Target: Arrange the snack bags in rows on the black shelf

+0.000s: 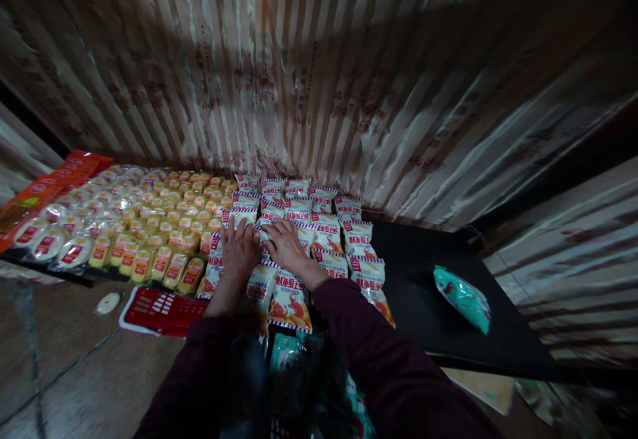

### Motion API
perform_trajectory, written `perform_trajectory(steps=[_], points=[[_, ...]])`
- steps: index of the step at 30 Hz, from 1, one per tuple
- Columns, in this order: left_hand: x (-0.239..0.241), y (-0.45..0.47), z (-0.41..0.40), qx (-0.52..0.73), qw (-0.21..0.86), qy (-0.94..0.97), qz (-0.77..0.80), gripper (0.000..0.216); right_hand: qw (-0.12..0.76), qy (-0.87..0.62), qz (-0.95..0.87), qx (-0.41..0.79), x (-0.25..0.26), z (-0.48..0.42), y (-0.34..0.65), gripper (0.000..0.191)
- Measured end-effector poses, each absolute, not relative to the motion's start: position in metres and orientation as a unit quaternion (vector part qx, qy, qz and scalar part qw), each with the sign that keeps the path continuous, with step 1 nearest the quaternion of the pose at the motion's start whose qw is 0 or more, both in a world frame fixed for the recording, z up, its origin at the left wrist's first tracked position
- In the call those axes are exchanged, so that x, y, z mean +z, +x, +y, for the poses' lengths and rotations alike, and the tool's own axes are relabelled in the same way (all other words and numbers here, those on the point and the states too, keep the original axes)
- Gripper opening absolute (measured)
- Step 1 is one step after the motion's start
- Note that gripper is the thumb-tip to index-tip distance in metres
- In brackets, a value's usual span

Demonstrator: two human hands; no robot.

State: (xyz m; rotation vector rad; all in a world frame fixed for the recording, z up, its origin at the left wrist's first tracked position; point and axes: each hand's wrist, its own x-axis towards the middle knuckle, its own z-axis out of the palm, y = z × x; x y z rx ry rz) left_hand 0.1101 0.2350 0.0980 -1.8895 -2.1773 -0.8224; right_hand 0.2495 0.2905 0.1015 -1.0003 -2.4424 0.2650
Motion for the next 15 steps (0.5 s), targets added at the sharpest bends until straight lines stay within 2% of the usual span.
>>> perform_trajectory(steps=[15], points=[[0.105, 0.115, 0.251, -0.246, 0.074, -0.636, -0.728, 0.044, 0.247, -0.359, -0.891, 0.124, 0.1, 0.294, 0.252, 0.032]])
